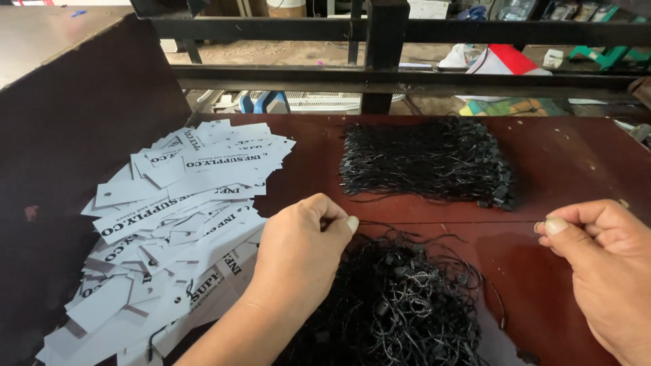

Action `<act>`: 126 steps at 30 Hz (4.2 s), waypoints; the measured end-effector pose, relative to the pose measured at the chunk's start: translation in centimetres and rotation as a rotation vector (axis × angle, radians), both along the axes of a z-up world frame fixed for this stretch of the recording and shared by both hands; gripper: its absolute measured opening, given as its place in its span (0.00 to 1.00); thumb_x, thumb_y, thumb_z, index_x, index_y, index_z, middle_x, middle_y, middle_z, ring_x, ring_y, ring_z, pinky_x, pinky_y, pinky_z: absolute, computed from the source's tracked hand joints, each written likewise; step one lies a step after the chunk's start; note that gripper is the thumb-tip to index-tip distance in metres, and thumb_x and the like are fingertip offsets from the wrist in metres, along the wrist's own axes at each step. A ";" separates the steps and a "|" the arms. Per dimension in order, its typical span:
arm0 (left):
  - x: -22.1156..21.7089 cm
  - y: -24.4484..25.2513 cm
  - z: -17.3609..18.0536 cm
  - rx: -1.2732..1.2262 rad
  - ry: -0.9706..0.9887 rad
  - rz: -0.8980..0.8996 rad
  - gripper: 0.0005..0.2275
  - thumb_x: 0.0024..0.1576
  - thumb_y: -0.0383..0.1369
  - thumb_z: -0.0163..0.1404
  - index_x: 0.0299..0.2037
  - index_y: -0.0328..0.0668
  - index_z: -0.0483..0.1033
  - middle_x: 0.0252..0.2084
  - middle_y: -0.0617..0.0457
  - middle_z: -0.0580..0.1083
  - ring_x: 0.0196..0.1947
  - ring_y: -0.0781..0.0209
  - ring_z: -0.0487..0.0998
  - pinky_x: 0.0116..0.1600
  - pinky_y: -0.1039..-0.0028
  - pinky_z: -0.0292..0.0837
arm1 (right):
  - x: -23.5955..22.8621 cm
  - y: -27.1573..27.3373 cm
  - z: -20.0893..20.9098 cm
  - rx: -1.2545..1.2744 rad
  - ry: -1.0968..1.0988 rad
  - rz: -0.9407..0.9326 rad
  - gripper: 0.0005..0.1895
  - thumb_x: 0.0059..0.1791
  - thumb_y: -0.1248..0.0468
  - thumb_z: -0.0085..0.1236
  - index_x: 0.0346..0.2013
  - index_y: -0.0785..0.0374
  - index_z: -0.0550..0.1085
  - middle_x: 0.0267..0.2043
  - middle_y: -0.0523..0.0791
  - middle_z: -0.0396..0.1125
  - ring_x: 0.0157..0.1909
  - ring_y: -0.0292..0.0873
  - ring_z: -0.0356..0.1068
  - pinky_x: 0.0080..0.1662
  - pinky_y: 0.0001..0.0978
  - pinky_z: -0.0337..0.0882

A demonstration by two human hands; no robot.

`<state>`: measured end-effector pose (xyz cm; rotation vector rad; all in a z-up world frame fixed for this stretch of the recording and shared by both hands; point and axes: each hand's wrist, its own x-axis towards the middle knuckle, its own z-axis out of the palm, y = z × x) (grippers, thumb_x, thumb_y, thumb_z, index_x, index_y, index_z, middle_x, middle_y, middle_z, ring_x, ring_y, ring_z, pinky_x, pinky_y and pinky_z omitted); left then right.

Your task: Sorting and organizing black plastic tag fasteners from a tangled pile into a neat row on a workbench

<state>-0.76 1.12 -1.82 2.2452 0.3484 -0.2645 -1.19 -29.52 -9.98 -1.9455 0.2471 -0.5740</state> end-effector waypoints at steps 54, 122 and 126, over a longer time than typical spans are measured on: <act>3.0 -2.7 -1.4 0.092 -0.437 -0.148 0.11 0.53 0.46 0.49 0.25 0.57 0.79 0.30 0.59 0.82 0.34 0.53 0.80 0.41 0.62 0.71 | -0.7 3.0 2.7 -0.682 0.019 0.546 0.09 0.43 0.53 0.65 0.35 0.45 0.86 0.26 0.31 0.79 0.28 0.28 0.77 0.39 0.23 0.70; -0.5 -5.3 -0.5 -0.272 -0.399 -0.455 0.31 0.42 0.46 0.49 0.61 0.55 0.73 0.48 0.63 0.83 0.48 0.68 0.85 0.52 0.77 0.77 | -0.8 7.0 4.8 -0.156 0.098 0.300 0.05 0.49 0.70 0.62 0.38 0.63 0.75 0.26 0.45 0.74 0.27 0.35 0.70 0.34 0.24 0.69; -0.8 -5.3 1.5 -0.439 -0.158 -0.466 0.26 0.42 0.39 0.54 0.55 0.53 0.78 0.37 0.64 0.78 0.35 0.74 0.76 0.43 0.80 0.73 | -0.3 7.4 6.6 -0.385 -0.053 0.315 0.04 0.49 0.68 0.63 0.33 0.58 0.75 0.35 0.36 0.72 0.34 0.31 0.68 0.41 0.22 0.67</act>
